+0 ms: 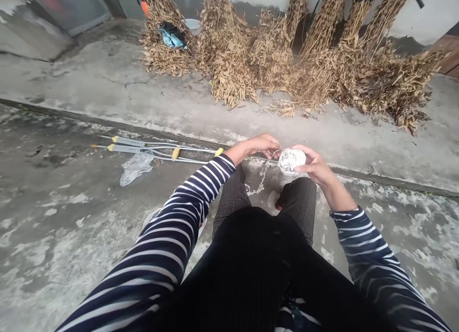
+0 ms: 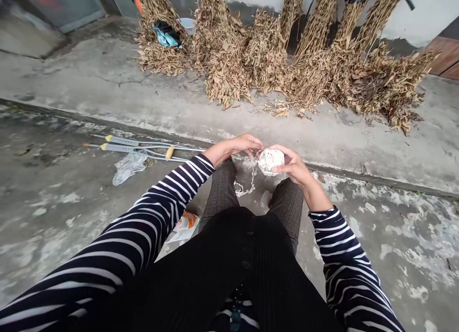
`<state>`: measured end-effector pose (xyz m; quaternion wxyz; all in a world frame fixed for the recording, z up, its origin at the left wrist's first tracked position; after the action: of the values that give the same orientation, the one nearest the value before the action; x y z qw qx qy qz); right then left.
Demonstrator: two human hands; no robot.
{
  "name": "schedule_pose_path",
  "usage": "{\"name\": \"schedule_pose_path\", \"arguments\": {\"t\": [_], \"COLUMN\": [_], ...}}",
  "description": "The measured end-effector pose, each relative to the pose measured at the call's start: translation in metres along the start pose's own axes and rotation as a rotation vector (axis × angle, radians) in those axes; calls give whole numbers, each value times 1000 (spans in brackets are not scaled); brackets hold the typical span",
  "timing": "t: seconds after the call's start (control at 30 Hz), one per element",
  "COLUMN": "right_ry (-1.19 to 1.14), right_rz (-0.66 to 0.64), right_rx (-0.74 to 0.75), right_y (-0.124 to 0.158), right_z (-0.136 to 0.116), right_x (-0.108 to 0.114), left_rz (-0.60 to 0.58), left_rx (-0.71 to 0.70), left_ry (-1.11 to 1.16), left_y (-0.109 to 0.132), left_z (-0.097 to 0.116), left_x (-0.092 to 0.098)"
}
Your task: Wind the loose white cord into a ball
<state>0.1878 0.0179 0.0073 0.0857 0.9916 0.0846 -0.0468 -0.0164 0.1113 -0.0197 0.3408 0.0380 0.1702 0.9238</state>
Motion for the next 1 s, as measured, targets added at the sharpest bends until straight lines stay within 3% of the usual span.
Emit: {"name": "schedule_pose_path", "arguments": {"t": [0.17,0.3,0.47,0.57,0.67,0.77,0.9,1.0], "right_ry": [-63,-101,-209,-176,-91,-75,-215,-282], "right_rz": [104,128,164,195,240,324,426,450], "right_rx": [-147,-185,-144,-43,99,279,629,759], "right_y": [-4,-2,9,14,19,25,37,48], "right_z": [-6,-7,-8,-19,-43,-80,-136,-167], "right_x": [13,22,28,34,44,53,58,47], "left_rz": [31,198,136,86,132,215,327,363], "left_rx": [-131,-153,-194,-199,-154,-13,134,144], "left_ry": [335,265,253,308,337,239,105,72], "left_y": [2,-1,-5,-7,-9,-2,13,7], "left_z": [-21,-27,-27,-39,-66,-104,-146,-141], "left_x": [-31,-47,-51,-56,-63,-68,-64,-53]}}
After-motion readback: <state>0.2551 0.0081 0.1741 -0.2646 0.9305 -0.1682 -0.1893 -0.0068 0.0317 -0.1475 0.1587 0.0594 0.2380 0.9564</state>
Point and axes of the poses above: each hand's wrist, its own y-axis away from the middle knuckle, its own x-axis out of the back of the hand, z = x × y, the point moved 2 cm from there along -y, towards the middle knuckle, and after that the axes turned 6 degrees about z, right-handed, at the moved point
